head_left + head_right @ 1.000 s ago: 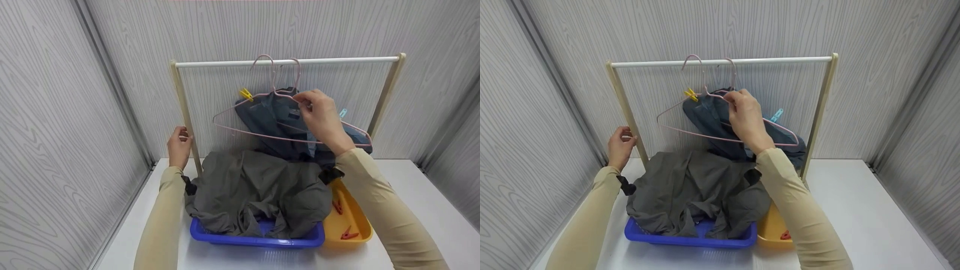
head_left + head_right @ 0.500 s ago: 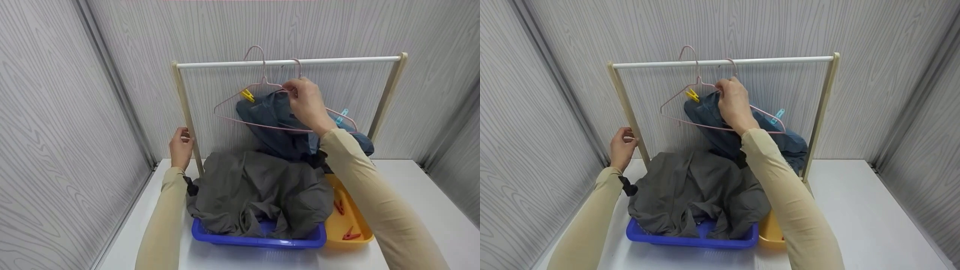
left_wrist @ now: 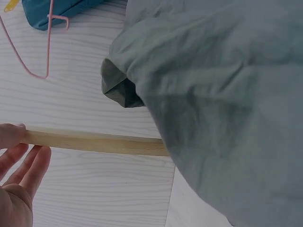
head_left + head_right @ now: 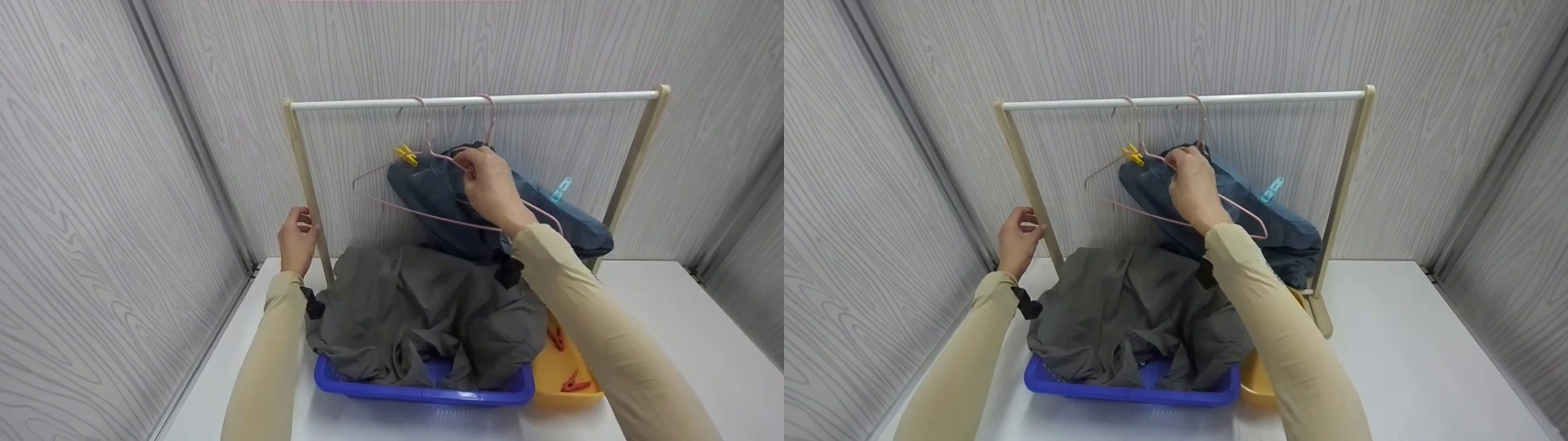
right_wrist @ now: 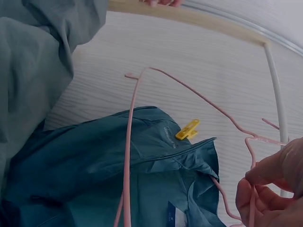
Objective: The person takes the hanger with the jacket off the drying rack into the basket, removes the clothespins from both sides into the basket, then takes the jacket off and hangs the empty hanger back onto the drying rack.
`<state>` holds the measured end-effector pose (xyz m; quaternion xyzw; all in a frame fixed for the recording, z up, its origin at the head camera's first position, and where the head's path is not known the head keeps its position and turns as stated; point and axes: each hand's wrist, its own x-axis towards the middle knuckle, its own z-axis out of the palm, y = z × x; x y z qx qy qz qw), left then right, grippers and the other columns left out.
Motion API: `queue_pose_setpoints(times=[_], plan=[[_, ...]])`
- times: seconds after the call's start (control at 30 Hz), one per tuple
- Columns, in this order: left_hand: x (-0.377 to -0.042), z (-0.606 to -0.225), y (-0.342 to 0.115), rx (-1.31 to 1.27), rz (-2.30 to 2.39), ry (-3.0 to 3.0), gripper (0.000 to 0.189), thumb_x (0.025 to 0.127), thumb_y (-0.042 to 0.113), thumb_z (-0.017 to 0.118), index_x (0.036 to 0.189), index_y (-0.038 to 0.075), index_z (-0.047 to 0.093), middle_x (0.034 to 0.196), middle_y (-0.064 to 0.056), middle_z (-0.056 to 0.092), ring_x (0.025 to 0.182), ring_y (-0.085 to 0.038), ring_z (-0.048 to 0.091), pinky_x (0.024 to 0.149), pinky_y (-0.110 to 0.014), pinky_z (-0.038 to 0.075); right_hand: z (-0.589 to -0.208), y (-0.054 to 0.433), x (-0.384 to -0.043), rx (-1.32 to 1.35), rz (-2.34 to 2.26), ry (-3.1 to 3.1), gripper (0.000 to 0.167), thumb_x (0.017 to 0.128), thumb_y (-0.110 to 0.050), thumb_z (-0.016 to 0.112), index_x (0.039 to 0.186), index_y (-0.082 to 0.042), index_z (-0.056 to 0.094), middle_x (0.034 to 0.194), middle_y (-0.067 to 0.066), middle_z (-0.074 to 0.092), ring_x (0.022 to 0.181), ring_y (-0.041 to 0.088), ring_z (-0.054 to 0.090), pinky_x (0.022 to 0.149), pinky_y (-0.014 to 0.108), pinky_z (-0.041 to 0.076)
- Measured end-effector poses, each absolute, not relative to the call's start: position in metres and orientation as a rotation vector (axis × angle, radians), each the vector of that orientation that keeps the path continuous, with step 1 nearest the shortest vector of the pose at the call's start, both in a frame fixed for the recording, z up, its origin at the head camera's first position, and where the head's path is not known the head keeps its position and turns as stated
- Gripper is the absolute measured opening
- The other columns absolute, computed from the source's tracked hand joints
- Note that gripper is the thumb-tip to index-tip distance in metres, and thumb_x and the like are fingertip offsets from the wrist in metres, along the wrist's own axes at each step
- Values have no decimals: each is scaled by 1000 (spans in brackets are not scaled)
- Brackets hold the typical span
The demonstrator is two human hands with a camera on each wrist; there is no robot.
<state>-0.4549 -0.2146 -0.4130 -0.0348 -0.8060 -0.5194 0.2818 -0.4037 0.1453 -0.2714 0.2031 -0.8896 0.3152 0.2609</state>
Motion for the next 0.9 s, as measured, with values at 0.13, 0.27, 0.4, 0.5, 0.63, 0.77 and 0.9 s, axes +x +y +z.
queue_pose_setpoints(times=[0.13, 0.27, 0.4, 0.5, 0.63, 0.77, 0.9], plan=[[-455, -413, -213, -79, -1405, -2161, 32, 91, -5, 63, 121, 4, 58, 109, -14, 60, 94, -26, 60, 78, -38, 50, -275, 147, -404, 537, 860, -2427, 35, 93, 10, 45, 122, 0, 64, 117, 14, 58, 107, 26, 56, 94, 40, 46], [-454, -413, -212, -74, -1411, -2166, 32, 91, -4, 63, 121, 4, 57, 109, -14, 60, 94, -26, 60, 79, -38, 50, -277, 148, -401, 519, 847, -2445, 36, 94, 9, 46, 124, -1, 63, 117, 13, 56, 108, 26, 56, 95, 40, 45], [-451, -413, -213, -63, -1393, -2173, 32, 91, -5, 63, 122, 4, 58, 109, -14, 60, 94, -26, 61, 78, -38, 50, -282, 152, -397, 549, 827, -2430, 38, 94, 9, 46, 126, -3, 62, 115, 13, 57, 107, 26, 57, 95, 41, 46], [-449, -413, -214, -53, -1380, -2188, 33, 91, -5, 62, 122, 4, 58, 110, -13, 61, 94, -26, 61, 78, -38, 50, -285, 156, -393, 578, 828, -2421, 39, 94, 9, 46, 127, -4, 62, 115, 13, 57, 108, 26, 57, 95, 42, 46], [-447, -413, -215, -42, -1382, -2202, 32, 92, -2, 63, 123, 5, 57, 110, -12, 61, 95, -25, 61, 79, -38, 50, -290, 162, -384, 590, 826, -2424, 39, 95, 9, 47, 127, -5, 63, 116, 13, 58, 106, 26, 56, 93, 43, 46], [-443, -413, -214, -35, -1416, -2203, 32, 93, 0, 63, 124, 4, 57, 113, -13, 61, 96, -26, 62, 81, -39, 51, -298, 171, -376, 624, 776, -2398, 40, 93, 11, 47, 127, -4, 63, 115, 15, 58, 103, 29, 55, 90, 46, 46], [-438, -414, -212, -49, -1443, -2206, 33, 94, 2, 63, 126, 3, 56, 118, -13, 60, 101, -27, 62, 84, -40, 51, -309, 182, -367, 652, 732, -2373, 43, 92, 13, 46, 128, -4, 62, 119, 15, 57, 108, 31, 53, 93, 48, 44]])
